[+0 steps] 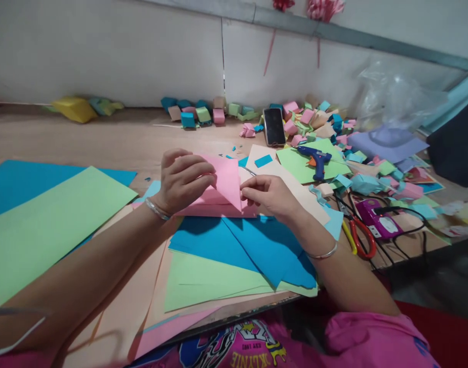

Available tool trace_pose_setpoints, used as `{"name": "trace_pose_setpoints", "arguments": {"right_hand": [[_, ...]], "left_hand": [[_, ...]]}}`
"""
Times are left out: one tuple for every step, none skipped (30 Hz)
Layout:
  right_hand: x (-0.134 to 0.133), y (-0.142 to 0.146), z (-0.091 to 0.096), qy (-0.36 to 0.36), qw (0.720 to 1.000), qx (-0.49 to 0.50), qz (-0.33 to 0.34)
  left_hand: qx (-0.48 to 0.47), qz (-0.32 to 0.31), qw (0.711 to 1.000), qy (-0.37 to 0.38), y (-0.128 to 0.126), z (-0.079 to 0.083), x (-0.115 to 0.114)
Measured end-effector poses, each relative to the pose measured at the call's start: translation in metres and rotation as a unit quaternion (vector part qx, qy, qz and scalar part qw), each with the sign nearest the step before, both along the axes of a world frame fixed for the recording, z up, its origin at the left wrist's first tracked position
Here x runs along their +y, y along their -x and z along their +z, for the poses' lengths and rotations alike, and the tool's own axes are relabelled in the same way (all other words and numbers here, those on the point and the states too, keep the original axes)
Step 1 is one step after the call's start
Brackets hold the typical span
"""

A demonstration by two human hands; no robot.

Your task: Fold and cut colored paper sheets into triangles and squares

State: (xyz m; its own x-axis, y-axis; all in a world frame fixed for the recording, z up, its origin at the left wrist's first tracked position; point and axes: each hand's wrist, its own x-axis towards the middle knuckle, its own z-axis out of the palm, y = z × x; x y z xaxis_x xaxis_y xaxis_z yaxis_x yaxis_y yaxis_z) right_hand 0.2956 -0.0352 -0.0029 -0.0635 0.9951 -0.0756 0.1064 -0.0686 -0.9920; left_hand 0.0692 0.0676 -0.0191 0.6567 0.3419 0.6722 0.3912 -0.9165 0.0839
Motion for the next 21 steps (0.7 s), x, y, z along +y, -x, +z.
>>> {"name": "trace_pose_setpoints", "arguments": {"right_hand": [[0.000, 0.003, -0.001, 0.000, 1.000, 0.003, -0.005], [0.000, 0.006, -0.001, 0.004, 1.000, 0.010, -0.013], [0.000, 0.008, -0.002, 0.008, 0.999, 0.021, -0.023], [-0.001, 0.010, -0.003, 0.012, 0.999, 0.034, -0.033], [-0.001, 0.013, -0.004, 0.019, 0.998, 0.047, -0.042], [-0.002, 0.014, -0.005, 0.028, 0.997, 0.060, -0.048], [-0.002, 0.015, -0.006, 0.038, 0.995, 0.070, -0.052], [-0.003, 0.016, -0.007, 0.049, 0.994, 0.076, -0.054], [-0.003, 0.017, -0.008, 0.058, 0.994, 0.076, -0.058], [-0.003, 0.017, -0.009, 0.065, 0.993, 0.072, -0.063], [-0.003, 0.017, -0.010, 0.069, 0.993, 0.066, -0.071], [-0.003, 0.016, -0.010, 0.071, 0.992, 0.060, -0.080], [-0.002, 0.015, -0.010, 0.074, 0.992, 0.054, -0.090], [-0.001, 0.014, -0.009, 0.075, 0.991, 0.046, -0.098], [0.000, 0.013, -0.009, 0.073, 0.991, 0.038, -0.105], [0.001, 0.011, -0.008, 0.068, 0.991, 0.029, -0.108], [0.002, 0.009, -0.007, 0.061, 0.992, 0.020, -0.111], [0.003, 0.006, -0.007, 0.051, 0.992, 0.012, -0.113], [0.005, 0.004, -0.007, 0.043, 0.993, 0.005, -0.113], [0.006, 0.001, -0.007, 0.035, 0.993, -0.001, -0.114], [0.007, -0.001, -0.007, 0.029, 0.993, -0.007, -0.116]], "left_hand": [[-0.007, -0.003, 1.000, 0.004, 0.000, -0.001, 0.001], [-0.016, -0.010, 1.000, 0.007, 0.000, -0.001, 0.002], [-0.025, -0.018, 1.000, 0.004, 0.000, -0.001, 0.002], [-0.033, -0.025, 0.999, -0.010, 0.000, -0.002, 0.002], [-0.037, -0.029, 0.998, -0.040, -0.001, -0.002, 0.002], [-0.039, -0.029, 0.996, -0.081, -0.001, -0.002, 0.001], [-0.037, -0.026, 0.991, -0.123, -0.002, -0.002, 0.000], [-0.034, -0.024, 0.986, -0.160, -0.003, -0.001, 0.000], [-0.030, -0.022, 0.982, -0.186, -0.003, -0.001, -0.001], [-0.028, -0.024, 0.979, -0.202, -0.004, -0.001, -0.002], [-0.025, -0.029, 0.977, -0.210, -0.004, 0.000, -0.003], [-0.023, -0.034, 0.976, -0.214, -0.004, 0.000, -0.002], [-0.020, -0.036, 0.975, -0.219, -0.003, 0.001, -0.002], [-0.018, -0.035, 0.974, -0.223, -0.002, 0.001, 0.000], [-0.016, -0.028, 0.974, -0.223, 0.000, 0.002, 0.002], [-0.017, -0.015, 0.975, -0.220, 0.003, 0.002, 0.006], [-0.018, 0.002, 0.977, -0.212, 0.007, 0.001, 0.011], [-0.020, 0.021, 0.981, -0.194, 0.011, 0.001, 0.016], [-0.033, 0.046, 0.986, -0.160, 0.015, 0.000, 0.022], [-0.058, 0.075, 0.989, -0.115, 0.020, -0.001, 0.029], [-0.090, 0.107, 0.988, -0.064, 0.023, -0.002, 0.035]]}}
